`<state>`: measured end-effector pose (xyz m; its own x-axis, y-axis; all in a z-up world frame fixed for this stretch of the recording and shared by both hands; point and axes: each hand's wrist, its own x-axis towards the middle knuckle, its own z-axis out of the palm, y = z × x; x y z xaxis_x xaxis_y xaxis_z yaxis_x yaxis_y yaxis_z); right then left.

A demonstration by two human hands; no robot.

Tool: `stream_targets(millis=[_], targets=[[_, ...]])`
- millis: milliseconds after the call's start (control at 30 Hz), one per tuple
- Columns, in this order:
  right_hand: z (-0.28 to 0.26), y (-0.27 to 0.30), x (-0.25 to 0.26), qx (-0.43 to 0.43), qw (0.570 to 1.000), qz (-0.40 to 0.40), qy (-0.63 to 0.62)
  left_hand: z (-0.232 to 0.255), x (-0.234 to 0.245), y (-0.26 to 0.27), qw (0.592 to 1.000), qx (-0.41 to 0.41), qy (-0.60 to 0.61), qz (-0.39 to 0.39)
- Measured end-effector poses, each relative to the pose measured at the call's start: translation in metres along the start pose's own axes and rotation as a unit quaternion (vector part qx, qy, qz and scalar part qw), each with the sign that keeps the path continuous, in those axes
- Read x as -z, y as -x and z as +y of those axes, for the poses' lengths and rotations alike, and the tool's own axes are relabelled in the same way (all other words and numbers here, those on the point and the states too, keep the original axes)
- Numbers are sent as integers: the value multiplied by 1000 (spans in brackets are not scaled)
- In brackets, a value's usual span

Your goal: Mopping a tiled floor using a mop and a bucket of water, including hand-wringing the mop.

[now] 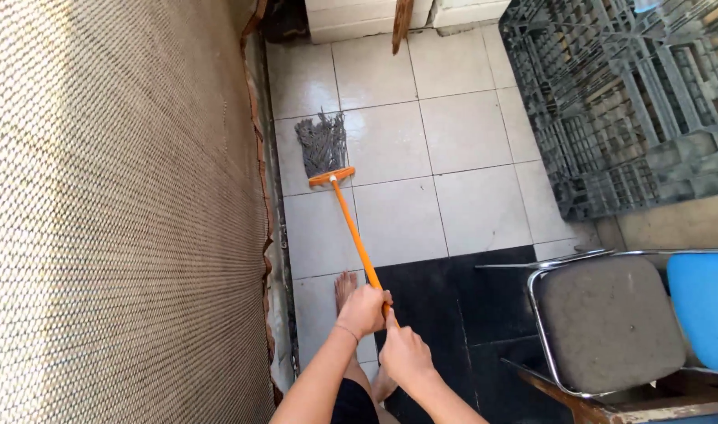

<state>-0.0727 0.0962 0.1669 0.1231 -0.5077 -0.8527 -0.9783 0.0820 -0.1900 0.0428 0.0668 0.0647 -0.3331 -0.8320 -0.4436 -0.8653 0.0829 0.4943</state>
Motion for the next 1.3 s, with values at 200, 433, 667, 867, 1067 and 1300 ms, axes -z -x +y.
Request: stream_targets(millis=[200, 433, 667, 867, 1067, 1300], targets=[[-36, -27, 33, -48, 993, 8, -110, -39, 20, -27, 998, 38, -43, 5], [-92, -139, 91, -137, 891, 83, -424, -146, 49, -150, 998, 58, -16, -12], [-186, -311, 194, -66, 847, 203, -486, -234, 161, -284, 973, 202, 61, 95], [-178, -357, 246, -93, 873, 224, -424, -214, 195, -332, 971, 180, 0, 157], [-124, -294, 223, -110, 882, 185, -418, -185, 110, -328, 973, 66, -97, 199], [-33, -185, 152, -150, 856, 162, -467, -62, 69, -211, 976, 93, 174, 97]])
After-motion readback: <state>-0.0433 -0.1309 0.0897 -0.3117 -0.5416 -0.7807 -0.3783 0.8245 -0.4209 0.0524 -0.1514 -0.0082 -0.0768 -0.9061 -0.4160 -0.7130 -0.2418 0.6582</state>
